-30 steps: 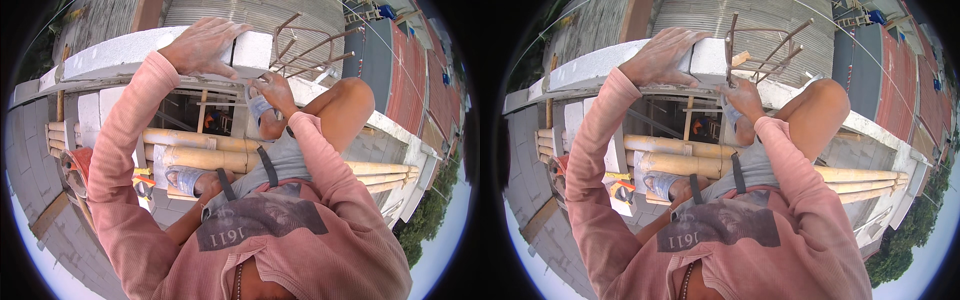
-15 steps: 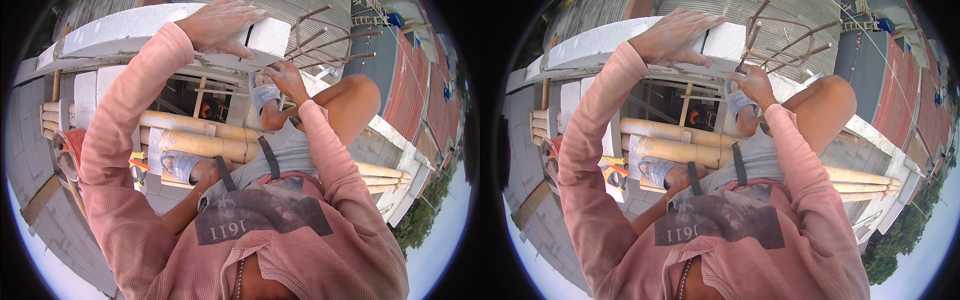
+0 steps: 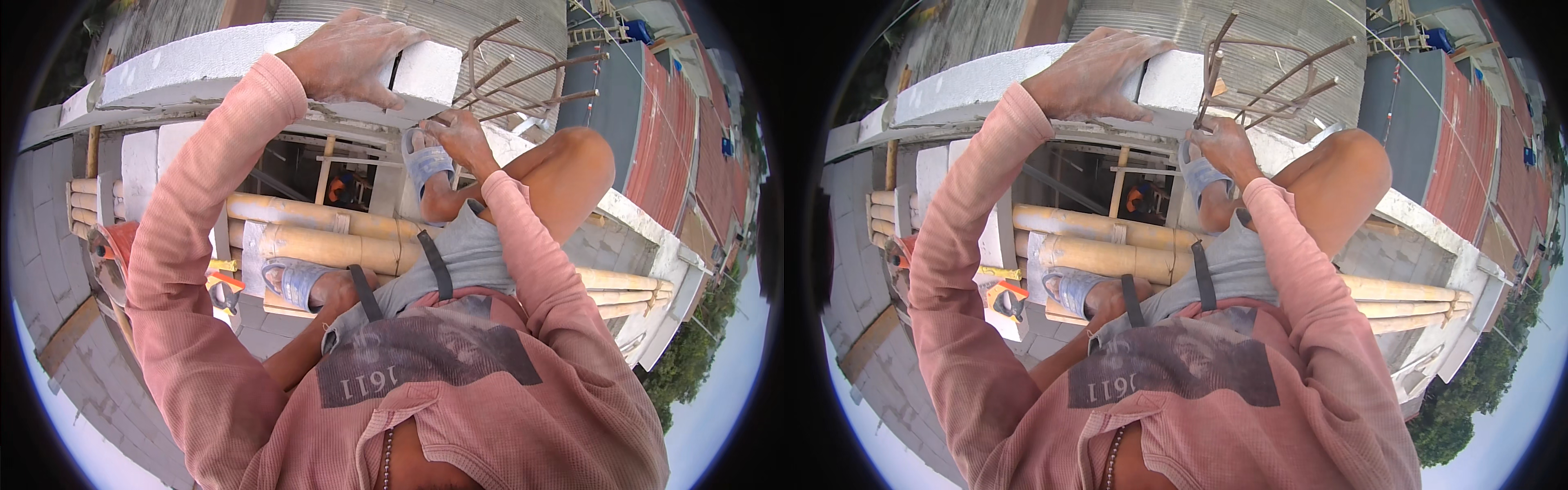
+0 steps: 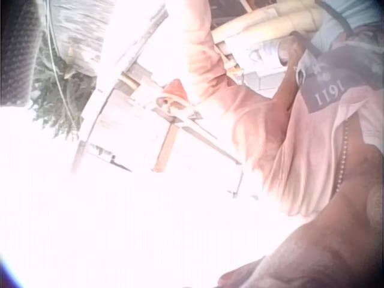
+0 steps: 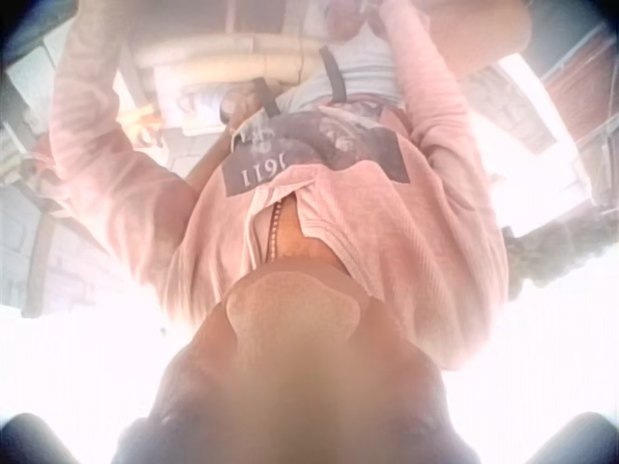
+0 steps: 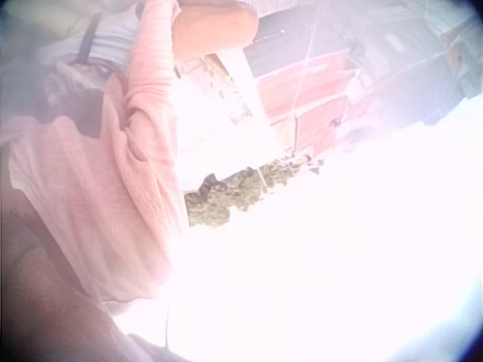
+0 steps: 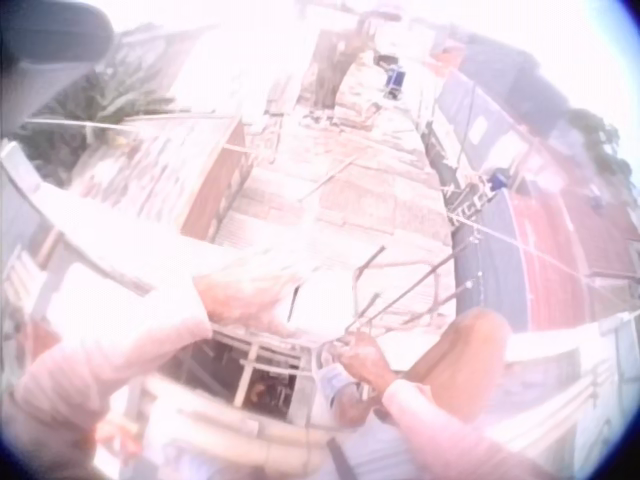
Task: The person applies mortar onto a brick using a trowel and places the brick onto a wall structure under construction, then continues to apply mortar to the joints of the wall.
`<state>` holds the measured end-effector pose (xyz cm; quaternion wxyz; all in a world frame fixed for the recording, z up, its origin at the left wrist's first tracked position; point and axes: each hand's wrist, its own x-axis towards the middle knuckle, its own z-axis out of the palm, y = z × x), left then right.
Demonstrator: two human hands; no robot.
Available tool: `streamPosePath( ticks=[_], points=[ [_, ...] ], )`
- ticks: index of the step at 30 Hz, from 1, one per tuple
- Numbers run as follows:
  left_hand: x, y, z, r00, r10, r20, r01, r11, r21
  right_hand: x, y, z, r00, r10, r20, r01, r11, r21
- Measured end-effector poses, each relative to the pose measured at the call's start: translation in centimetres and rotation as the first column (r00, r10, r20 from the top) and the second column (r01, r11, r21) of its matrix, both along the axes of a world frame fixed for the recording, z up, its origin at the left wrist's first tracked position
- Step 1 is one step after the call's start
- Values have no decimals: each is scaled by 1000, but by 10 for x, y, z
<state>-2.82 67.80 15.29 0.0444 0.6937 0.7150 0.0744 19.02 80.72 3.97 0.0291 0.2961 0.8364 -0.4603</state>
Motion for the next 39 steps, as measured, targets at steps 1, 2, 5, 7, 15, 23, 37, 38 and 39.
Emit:
streamPosePath(
  ticks=[1, 2, 5, 7, 15, 23, 37, 38, 39],
  points=[
    [-1, 0, 0, 1000, -1, -6, 1, 1000, 2, 0, -1, 1, 1000, -1, -6, 1, 1000, 2],
    [-1, 0, 2, 1000, -15, -2, 15, 1000, -7, 1, -2, 2, 1000, -11, 1, 11, 1000, 4],
    [-1, 3, 7, 1000, -22, 0, 22, 999, -33, -1, -3, 7, 1000, -21, -3, 21, 1000, 13],
    [0, 2, 9, 1000, -14, -6, 14, 999, -50, -1, -5, 12, 999, -10, 38, 9, 999, 36],
    [-3, -3, 7, 996, -61, -66, 65, 996, 65, 2, -6, 2, 998, -8, -56, 6, 999, -44],
    [22, -121, 89, 999, 36, -1, -35, 993, 113, 41, -40, -4, 992, -95, -80, 110, 973, 205],
    [65, -623, 48, -214, -167, 962, -458, -853, -250, -4, -153, 62, 685, 647, -335, -644, 753, 137],
    [66, -616, 37, -216, -234, 948, -465, -829, -311, -15, -161, 63, 716, 620, -323, -613, 779, 137],
    [63, -609, 31, -219, -283, 934, -477, -804, -356, -26, -172, 66, 666, 650, -365, -660, 742, 116]
  ],
)
